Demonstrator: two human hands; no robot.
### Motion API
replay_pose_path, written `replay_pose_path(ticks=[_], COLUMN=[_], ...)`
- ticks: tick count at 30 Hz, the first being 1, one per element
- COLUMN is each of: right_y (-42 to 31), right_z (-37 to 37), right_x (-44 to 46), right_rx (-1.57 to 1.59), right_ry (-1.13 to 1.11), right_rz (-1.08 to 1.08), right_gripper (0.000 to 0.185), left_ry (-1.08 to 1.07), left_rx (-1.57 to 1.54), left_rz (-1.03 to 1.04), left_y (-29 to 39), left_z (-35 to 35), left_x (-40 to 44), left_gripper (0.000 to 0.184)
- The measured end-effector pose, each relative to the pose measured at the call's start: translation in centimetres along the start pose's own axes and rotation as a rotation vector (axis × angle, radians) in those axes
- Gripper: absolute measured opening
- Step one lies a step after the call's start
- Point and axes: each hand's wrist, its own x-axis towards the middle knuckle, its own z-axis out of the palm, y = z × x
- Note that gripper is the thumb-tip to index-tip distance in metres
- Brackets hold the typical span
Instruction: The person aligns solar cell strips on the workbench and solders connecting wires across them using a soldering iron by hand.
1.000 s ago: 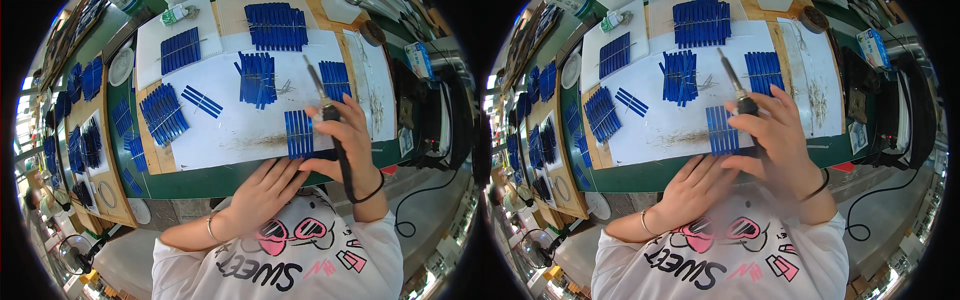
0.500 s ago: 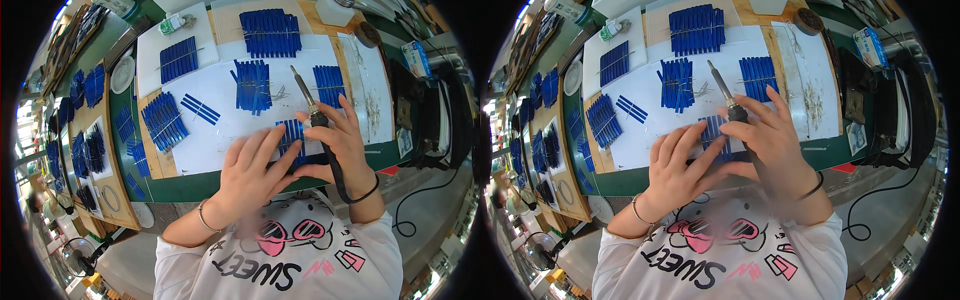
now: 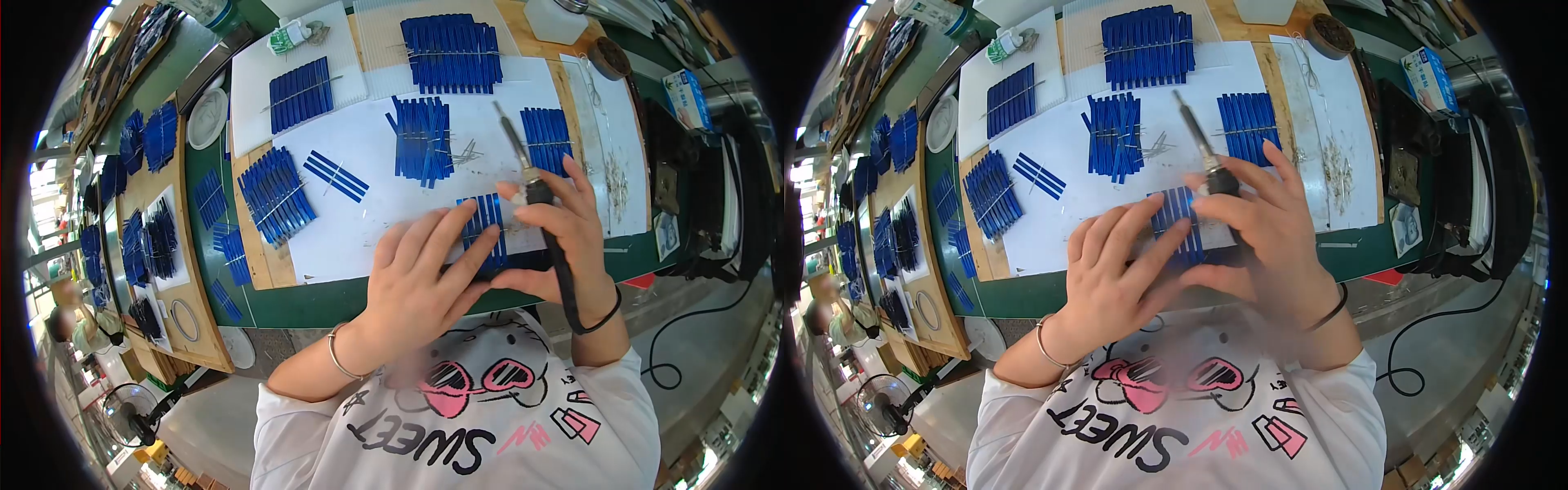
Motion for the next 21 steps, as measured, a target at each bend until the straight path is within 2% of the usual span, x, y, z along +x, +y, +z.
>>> replay_pose_path(ticks=[2,4,5,12,21], right_y=[0.7,1.1,1.2,0.9,0.7], right_z=[-0.1,0.2,0.4,0.3,0.1], right_x=[-0.7,-1.1,-1.2,-1.2,-0.9], right_rx=[0.048,0.099,0.133,0.14,0.121], right_ry=[0.049,0.094,0.138,0.182,0.207], right_rz=[0.028,0.052,0.073,0.09,0.069], right_gripper=[0.06,0.058,0.055,0.045,0.04], left_ry=[-0.051,-0.116,-0.144,-0.181,-0.064], left_rx=[-0.078,-0.232,-0.228,-0.256,0.006], left_rz=[-0.041,-0.21,-0.226,-0.261,-0.134], left_y=[0.2,0.4,0.5,0.1,-5.4], left_z=[-1.0,-1.7,-1.8,-2.4,-4.1], left_x=[0.6,1.4,1.9,2.9,7.7], left_gripper=[0.062,0.077,0.083,0.075,0.073])
